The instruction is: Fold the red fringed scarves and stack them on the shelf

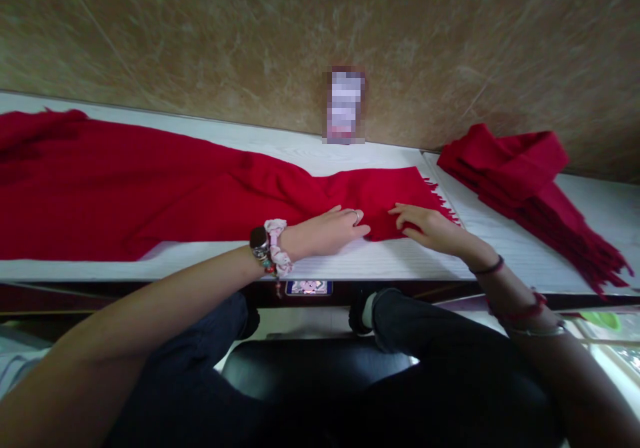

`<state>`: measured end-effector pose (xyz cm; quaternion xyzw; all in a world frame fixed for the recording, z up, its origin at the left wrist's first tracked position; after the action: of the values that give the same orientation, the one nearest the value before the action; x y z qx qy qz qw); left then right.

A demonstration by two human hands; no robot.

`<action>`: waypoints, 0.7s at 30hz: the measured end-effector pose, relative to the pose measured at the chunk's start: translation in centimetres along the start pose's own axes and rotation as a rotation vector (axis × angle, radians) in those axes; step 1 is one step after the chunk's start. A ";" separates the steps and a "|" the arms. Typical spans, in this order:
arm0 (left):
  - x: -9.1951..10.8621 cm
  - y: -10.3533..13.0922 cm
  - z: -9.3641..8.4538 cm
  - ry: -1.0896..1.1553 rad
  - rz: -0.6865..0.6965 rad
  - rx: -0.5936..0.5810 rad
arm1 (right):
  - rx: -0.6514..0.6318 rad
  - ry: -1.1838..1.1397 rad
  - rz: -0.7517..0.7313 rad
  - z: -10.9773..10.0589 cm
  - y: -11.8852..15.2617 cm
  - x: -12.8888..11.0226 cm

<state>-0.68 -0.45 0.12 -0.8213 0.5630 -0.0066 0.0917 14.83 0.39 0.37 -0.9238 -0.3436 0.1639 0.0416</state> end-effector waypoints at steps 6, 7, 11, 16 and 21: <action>-0.1 0.1 1.0 0.047 -0.014 -0.040 | -0.048 0.009 -0.003 0.2 -0.2 0.1; -0.3 0.1 0.8 0.072 -0.022 -0.037 | -0.052 -0.009 0.011 0.1 -0.2 0.2; -0.4 0.1 0.5 0.092 -0.009 -0.055 | -0.097 -0.035 0.016 0.2 -0.2 0.5; 1.1 -0.2 0.2 0.018 0.001 -0.021 | -0.134 0.022 0.016 0.8 -0.1 0.6; 2.2 -0.5 1.3 0.167 0.053 -0.057 | -0.120 0.053 0.013 -1.0 -1.0 0.6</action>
<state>0.76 -2.14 -1.28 -0.8051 0.5900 -0.0568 0.0210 14.96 1.58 1.39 -0.9309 -0.3453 0.1186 -0.0058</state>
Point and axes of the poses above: each hand's wrist, its own y-axis away from the middle knuckle, its own z-axis out of the palm, x = y × z, the point moved 7 cm from there along -y, towards the middle knuckle, and after that the axes turned 3 degrees about y, right-handed, at the moved point
